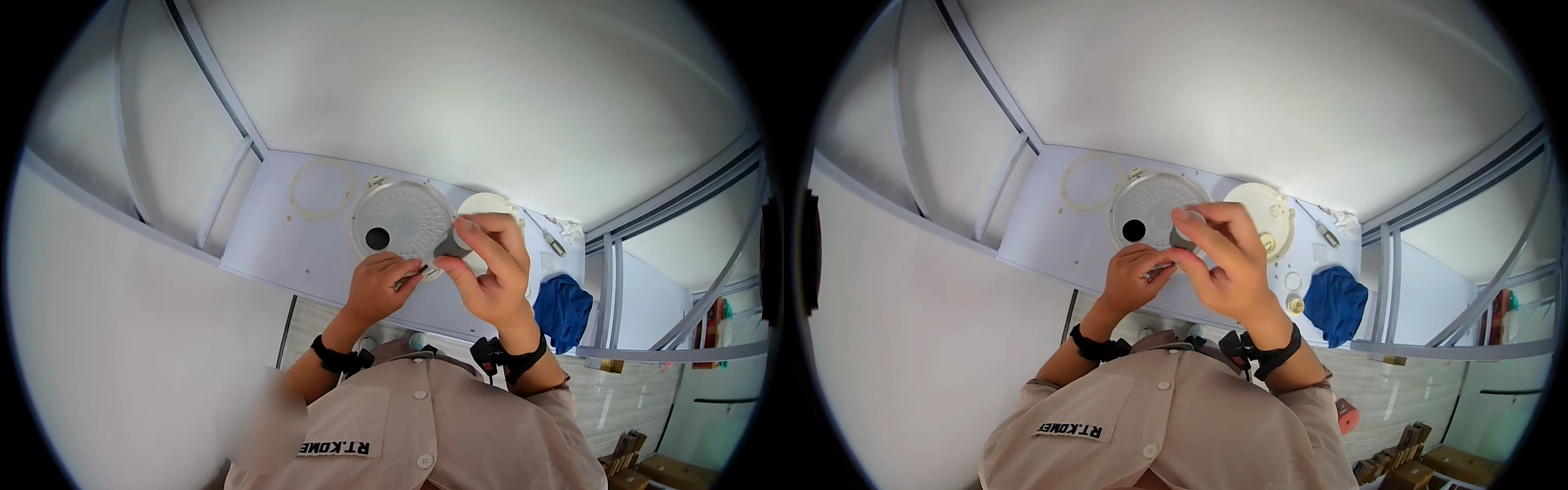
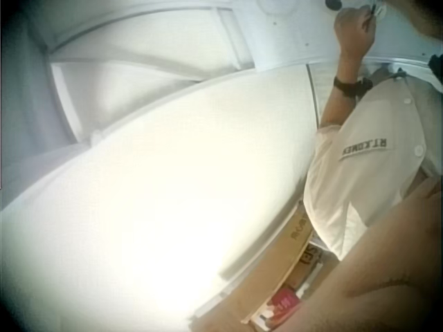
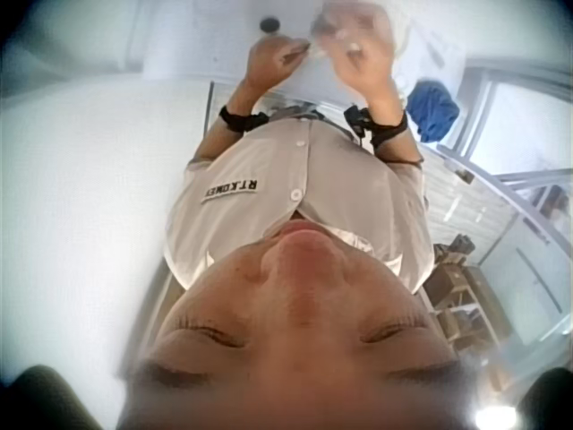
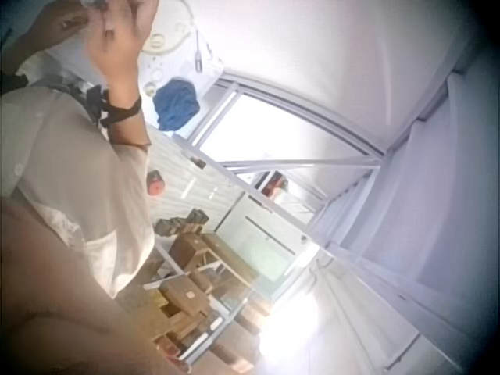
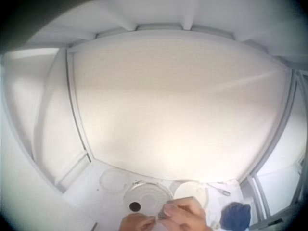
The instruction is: The person assembles a white plastic appliance component on a workbench. They use a screwdriver to tighten screws into a circular lid, securing it to the main body of the device. The person handles the lid and the screwdriver throughout the process.
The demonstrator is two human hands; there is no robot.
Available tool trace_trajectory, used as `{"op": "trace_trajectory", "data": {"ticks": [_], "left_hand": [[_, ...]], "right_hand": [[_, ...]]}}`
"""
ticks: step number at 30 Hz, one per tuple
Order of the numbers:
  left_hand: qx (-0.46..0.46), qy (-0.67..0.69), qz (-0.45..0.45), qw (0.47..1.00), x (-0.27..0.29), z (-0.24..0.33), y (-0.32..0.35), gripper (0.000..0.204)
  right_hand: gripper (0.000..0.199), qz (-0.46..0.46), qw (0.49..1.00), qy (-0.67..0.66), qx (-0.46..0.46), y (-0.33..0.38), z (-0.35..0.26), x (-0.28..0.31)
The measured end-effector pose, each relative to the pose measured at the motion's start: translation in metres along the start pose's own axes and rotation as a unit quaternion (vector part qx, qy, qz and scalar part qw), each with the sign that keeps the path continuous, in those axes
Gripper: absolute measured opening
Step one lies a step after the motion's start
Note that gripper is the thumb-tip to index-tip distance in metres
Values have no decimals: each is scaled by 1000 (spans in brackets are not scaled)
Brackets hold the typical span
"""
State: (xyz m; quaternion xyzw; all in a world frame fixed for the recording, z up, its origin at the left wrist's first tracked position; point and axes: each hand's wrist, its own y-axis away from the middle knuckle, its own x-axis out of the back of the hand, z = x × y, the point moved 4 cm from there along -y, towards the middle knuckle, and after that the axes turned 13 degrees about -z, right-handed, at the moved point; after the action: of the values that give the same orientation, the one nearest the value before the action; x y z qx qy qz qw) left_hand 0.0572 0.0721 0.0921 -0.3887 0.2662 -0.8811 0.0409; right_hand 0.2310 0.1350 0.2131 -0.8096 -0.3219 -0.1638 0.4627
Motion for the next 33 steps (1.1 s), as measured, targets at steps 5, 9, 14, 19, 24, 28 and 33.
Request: {"op": "trace_trajectory", "data": {"ticks": [5,9,14,19,24,28,33], "left_hand": [[2,-1,5,1000,3,2,-2,22],[7,2,-2,1000,1,0,0,23],[9,0,-11,1000,1,0,0,23],[-6,-4,2,1000,1,-1,-1,24],[0,-3,0,1000,2,1,-2,24],[-11,-5,4,1000,6,5,-4,23],[4,-4,-2,1000,2,1,-2,22]], "right_hand": [[57,42,999,20,3,-4,-5,-2],[62,5,997,-80,-23,-10,0,-2],[59,10,999,44,-24,1,0,1],[68,51,996,-57,-37,-13,-4,-5],[60,-29,998,6,-55,-5,-2,3],[51,-4,996,71,-54,-8,-11,5],[59,-3,997,-27,-68,-22,-14,8]]}}
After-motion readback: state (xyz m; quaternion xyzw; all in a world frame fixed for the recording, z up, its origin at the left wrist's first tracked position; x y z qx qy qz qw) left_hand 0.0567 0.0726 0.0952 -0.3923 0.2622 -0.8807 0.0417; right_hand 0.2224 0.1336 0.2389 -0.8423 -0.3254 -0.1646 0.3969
